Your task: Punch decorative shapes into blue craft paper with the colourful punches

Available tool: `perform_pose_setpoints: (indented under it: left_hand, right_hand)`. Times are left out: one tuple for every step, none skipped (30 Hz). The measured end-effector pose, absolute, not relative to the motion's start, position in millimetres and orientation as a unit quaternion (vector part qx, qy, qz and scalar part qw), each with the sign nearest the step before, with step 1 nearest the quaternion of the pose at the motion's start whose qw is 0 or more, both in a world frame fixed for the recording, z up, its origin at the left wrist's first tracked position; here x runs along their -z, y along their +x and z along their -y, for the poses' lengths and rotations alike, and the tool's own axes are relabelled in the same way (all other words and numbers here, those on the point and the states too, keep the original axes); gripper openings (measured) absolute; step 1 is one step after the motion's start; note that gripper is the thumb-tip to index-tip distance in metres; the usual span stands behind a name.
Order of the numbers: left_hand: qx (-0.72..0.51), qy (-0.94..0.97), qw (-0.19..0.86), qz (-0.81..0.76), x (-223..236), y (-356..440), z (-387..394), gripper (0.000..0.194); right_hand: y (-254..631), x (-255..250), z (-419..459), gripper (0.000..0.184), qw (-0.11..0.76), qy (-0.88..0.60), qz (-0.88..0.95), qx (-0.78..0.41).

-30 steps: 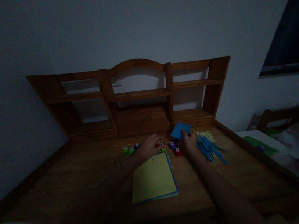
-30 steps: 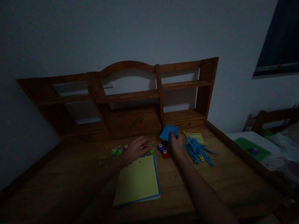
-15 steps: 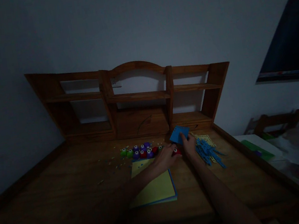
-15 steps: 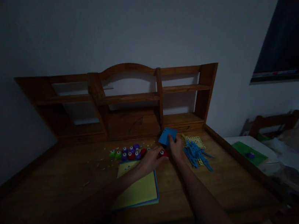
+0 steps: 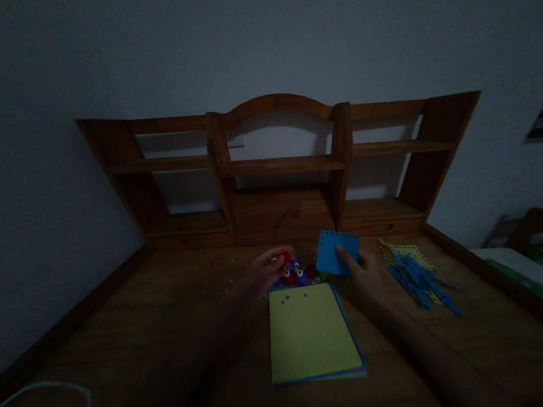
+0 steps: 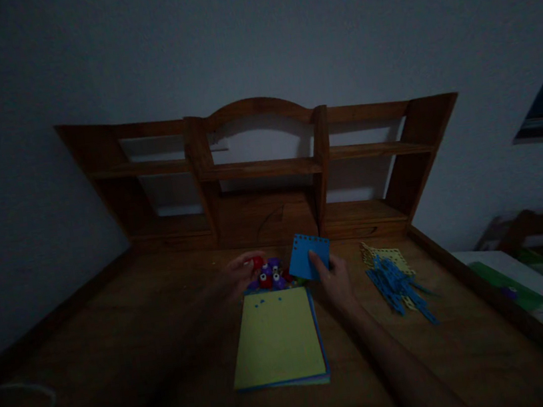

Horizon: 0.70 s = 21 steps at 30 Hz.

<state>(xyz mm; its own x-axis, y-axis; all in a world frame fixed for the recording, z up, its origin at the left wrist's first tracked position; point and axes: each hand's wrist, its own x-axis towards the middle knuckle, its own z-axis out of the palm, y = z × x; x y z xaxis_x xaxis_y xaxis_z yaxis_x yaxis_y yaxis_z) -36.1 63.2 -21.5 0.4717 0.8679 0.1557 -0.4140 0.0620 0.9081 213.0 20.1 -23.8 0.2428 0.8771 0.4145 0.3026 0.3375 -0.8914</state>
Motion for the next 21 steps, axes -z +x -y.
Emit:
perform_pose_setpoints:
  left_hand:
    - [-0.457,0.515,0.687,-0.234,26,-37,-62,0.043]
    - [-0.451,0.528,0.677,-0.244,29,-38,-61,0.043]
    - [-0.445,0.549,0.661,-0.252,31,-38,-60,0.046]
    - [-0.44,0.569,0.646,-0.257,32,-38,-58,0.05]
    - [-0.433,0.58,0.64,-0.258,32,-38,-57,0.055]
    - [-0.428,0.587,0.636,-0.26,31,-38,-57,0.056]
    - [-0.424,0.591,0.633,-0.264,31,-39,-58,0.055]
    - [-0.421,0.593,0.631,-0.27,31,-39,-58,0.052]
    - [-0.421,0.594,0.627,-0.278,33,-39,-60,0.049]
    - [-0.421,0.594,0.623,-0.284,35,-39,-61,0.047]
    - [-0.422,0.593,0.622,-0.289,38,-39,-62,0.046]
    - [-0.423,0.591,0.622,-0.292,41,-38,-63,0.045]
    - [-0.425,0.586,0.625,-0.294,45,-38,-63,0.045]
    - [-0.427,0.577,0.63,-0.294,48,-37,-63,0.045]
    - [-0.428,0.566,0.64,-0.295,50,-36,-62,0.047]
    - [-0.427,0.553,0.653,-0.293,51,-35,-61,0.049]
    - [-0.428,0.537,0.668,-0.287,52,-35,-59,0.052]
    - [-0.427,0.522,0.684,-0.278,52,-34,-58,0.053]
    - [-0.427,0.51,0.698,-0.266,51,-33,-56,0.054]
    - [-0.428,0.503,0.706,-0.256,50,-33,-55,0.054]
    - [-0.43,0.501,0.71,-0.246,49,-32,-53,0.053]
  right_hand:
    - [208,22,-16,0.043,0.576,-0.517,0.578,-0.259]
    - [204,20,-13,0.043,0.569,-0.513,0.584,-0.267]
    - [200,19,-11,0.043,0.564,-0.511,0.589,-0.273]
    - [197,18,-9,0.043,0.557,-0.509,0.593,-0.28]
    - [195,18,-8,0.042,0.551,-0.509,0.597,-0.284]
    - [193,19,-7,0.042,0.545,-0.511,0.599,-0.288]
    - [191,20,-7,0.042,0.538,-0.513,0.603,-0.29]
    - [190,21,-6,0.041,0.532,-0.515,0.605,-0.292]
    - [189,22,-6,0.041,0.528,-0.517,0.606,-0.294]
    - [187,24,-6,0.04,0.525,-0.519,0.605,-0.299]
    - [186,25,-5,0.039,0.522,-0.52,0.604,-0.305]
    - [184,27,-5,0.038,0.518,-0.522,0.601,-0.312]
    - [182,28,-4,0.037,0.515,-0.523,0.599,-0.32]
    - [181,28,-3,0.037,0.512,-0.524,0.597,-0.326]
    - [180,28,-2,0.037,0.509,-0.525,0.598,-0.329]
    - [179,28,-1,0.037,0.509,-0.525,0.599,-0.328]
    - [178,28,-1,0.038,0.51,-0.525,0.6,-0.325]
    - [178,28,-1,0.038,0.51,-0.524,0.601,-0.322]
    - [178,28,-1,0.038,0.51,-0.525,0.601,-0.321]
    - [178,28,-1,0.038,0.512,-0.526,0.6,-0.32]
    - [178,28,-2,0.039,0.513,-0.527,0.598,-0.319]
